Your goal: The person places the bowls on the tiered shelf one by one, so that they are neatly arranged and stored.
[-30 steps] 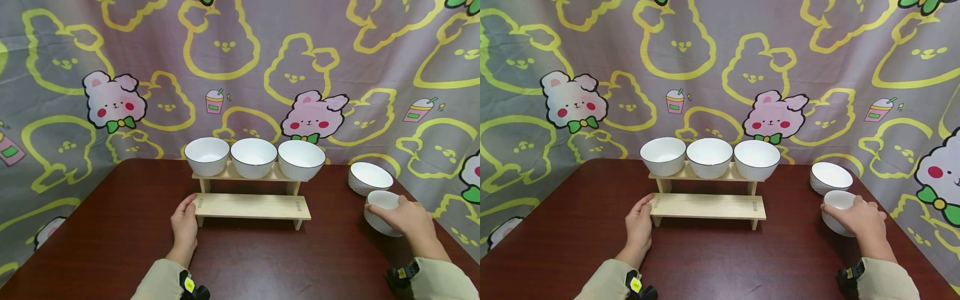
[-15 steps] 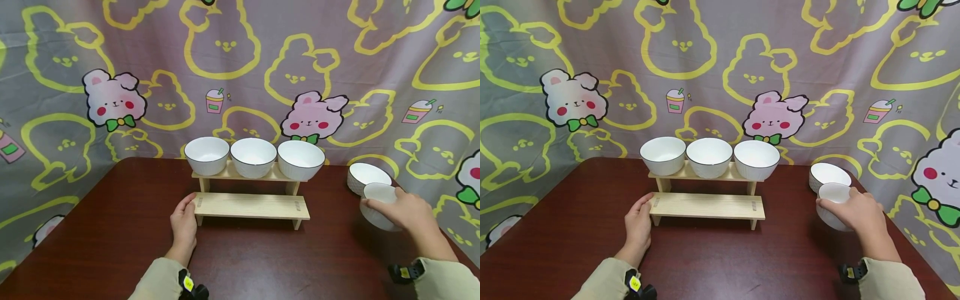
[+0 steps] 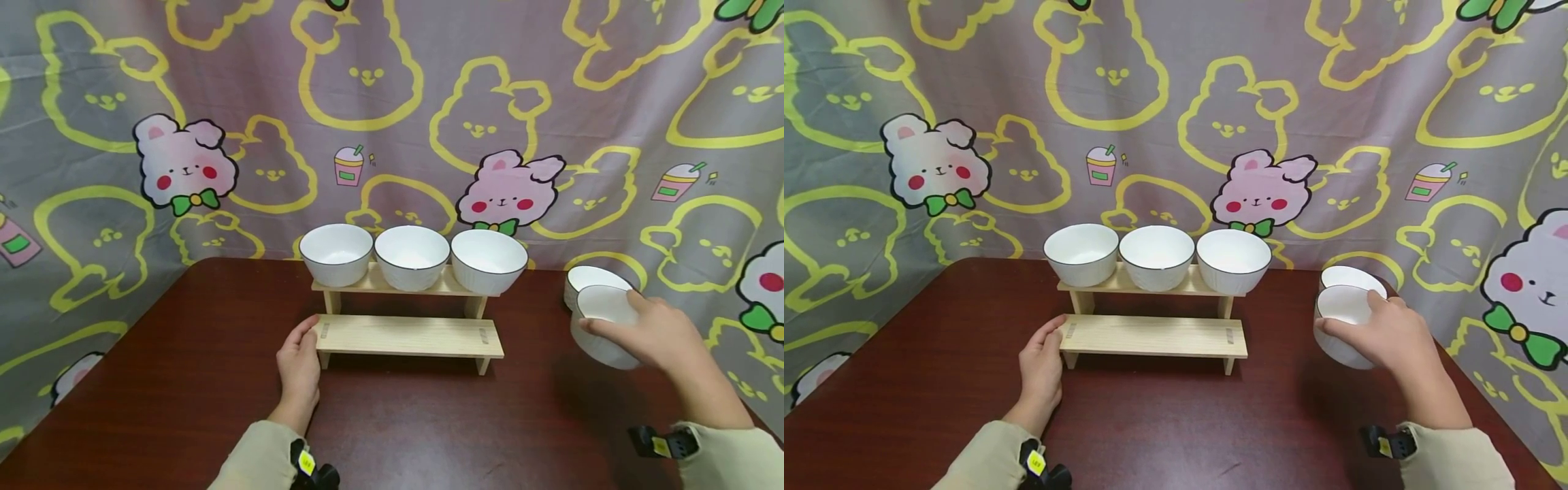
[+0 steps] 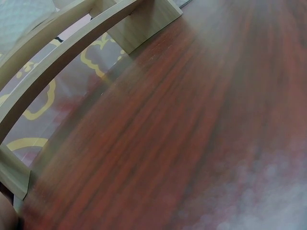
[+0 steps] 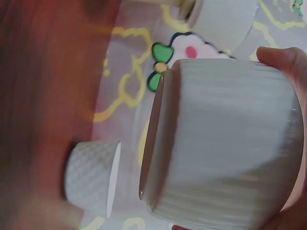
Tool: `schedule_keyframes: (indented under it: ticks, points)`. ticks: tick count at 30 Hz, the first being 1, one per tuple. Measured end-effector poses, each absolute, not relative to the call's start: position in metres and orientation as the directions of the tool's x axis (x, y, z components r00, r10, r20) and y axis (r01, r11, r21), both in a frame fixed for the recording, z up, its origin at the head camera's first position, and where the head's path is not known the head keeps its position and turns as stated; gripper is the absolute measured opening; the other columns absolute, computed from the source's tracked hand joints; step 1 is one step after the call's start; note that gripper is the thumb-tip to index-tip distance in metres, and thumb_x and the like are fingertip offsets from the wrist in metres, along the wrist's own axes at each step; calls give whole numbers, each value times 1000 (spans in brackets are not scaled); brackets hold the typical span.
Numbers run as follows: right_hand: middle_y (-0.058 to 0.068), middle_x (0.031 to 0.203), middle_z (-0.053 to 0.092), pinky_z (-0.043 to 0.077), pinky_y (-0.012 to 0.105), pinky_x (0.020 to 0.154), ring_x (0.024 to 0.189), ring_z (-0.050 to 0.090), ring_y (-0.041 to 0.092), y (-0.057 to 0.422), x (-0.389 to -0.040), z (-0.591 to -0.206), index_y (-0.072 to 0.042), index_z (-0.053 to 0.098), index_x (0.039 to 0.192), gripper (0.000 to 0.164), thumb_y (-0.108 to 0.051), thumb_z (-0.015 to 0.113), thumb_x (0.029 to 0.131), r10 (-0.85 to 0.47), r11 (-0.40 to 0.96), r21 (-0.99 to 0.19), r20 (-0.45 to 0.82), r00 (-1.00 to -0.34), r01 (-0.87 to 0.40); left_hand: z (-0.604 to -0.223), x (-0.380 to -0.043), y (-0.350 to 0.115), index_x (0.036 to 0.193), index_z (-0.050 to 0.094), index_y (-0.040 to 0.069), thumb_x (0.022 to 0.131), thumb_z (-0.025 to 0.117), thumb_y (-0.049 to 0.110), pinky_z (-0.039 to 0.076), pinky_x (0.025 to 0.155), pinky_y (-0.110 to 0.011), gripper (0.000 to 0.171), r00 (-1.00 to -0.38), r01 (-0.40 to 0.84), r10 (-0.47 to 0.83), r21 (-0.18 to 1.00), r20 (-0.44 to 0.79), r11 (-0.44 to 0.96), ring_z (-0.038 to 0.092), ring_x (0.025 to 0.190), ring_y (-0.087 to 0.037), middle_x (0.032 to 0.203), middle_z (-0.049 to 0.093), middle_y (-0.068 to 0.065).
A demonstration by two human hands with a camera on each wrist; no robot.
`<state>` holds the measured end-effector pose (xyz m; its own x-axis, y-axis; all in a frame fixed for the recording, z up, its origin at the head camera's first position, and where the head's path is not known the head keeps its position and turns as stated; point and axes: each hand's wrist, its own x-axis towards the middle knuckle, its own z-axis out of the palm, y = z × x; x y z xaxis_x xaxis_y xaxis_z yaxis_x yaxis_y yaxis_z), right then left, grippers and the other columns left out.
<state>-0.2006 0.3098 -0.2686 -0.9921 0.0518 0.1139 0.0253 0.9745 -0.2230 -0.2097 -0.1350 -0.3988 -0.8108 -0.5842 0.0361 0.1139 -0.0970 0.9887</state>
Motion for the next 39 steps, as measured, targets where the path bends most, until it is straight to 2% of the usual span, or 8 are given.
schedule_keyframes:
  ticks: [9,26,33,39]
  points:
    - [39,112,42,42,51,65,90,47,51,285,-189,-254,13,34,133,95,-59,59,77,-35,973,-221,142,-989,-66,-402,-211,-136,114,65,6,91,45,9,43,75,-13,31,-810,98,-585,991,27,-90,53,100,-11,118,61,-12]
    - [32,123,43,43,51,69,95,48,47,245,-170,-249,8,39,134,94,-53,70,71,-140,942,-272,221,-965,-198,-400,-210,-135,114,65,3,92,46,9,42,76,-13,30,-816,116,-576,988,35,-104,53,99,-9,118,61,-14]
    - [26,118,50,42,36,62,87,52,35,227,-163,-244,6,42,134,93,-50,74,68,-208,914,-287,272,-940,-285,-401,-212,-136,114,65,5,91,45,9,43,75,-13,31,-819,107,-573,990,36,-91,53,100,-10,118,61,-12]
    - [20,114,53,41,33,60,84,52,29,210,-159,-242,6,46,131,91,-50,75,66,-265,895,-273,311,-913,-353,-401,-211,-137,114,65,5,91,45,10,43,76,-13,31,-823,108,-567,990,38,-90,53,100,-10,119,60,-13]
